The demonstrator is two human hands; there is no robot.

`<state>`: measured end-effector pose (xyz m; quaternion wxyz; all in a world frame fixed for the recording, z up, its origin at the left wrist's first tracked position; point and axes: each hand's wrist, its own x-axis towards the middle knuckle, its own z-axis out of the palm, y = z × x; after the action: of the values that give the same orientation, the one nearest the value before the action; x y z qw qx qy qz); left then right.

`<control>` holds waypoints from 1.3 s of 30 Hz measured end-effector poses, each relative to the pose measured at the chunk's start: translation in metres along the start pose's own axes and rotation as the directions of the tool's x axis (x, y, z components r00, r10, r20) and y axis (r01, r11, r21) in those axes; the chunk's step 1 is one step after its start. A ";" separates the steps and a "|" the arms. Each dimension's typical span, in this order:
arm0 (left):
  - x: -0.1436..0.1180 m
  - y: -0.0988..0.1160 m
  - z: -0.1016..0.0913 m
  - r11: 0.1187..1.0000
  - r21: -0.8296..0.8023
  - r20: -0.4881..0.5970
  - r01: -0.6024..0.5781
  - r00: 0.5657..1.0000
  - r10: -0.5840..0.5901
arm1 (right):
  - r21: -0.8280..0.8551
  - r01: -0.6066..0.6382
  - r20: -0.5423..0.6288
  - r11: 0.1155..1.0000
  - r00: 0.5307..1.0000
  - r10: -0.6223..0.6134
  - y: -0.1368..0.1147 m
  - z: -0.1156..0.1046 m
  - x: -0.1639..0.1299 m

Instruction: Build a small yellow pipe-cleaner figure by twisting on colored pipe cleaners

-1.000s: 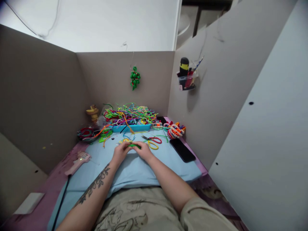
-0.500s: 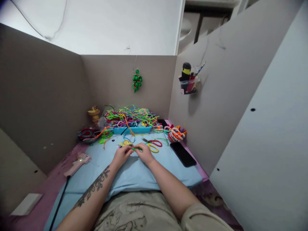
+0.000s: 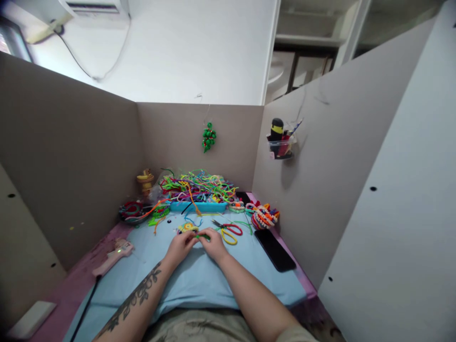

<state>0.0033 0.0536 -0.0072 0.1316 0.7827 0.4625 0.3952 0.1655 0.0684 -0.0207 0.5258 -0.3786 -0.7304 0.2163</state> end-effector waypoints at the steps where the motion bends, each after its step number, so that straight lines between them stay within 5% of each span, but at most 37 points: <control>1: 0.000 -0.001 0.001 1.000 0.001 -0.005 0.001 1.000 -0.001 | 0.002 0.003 0.005 1.000 1.000 -0.003 -0.001 0.000 0.000; 39: 0.001 0.000 0.008 1.000 0.019 0.072 -0.015 0.997 0.014 | -0.025 -0.015 0.058 1.000 0.998 0.016 0.007 -0.002 -0.012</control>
<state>0.0091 0.0557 -0.0122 0.1377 0.8008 0.4557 0.3634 0.1716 0.0637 -0.0322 0.4980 -0.3841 -0.7450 0.2224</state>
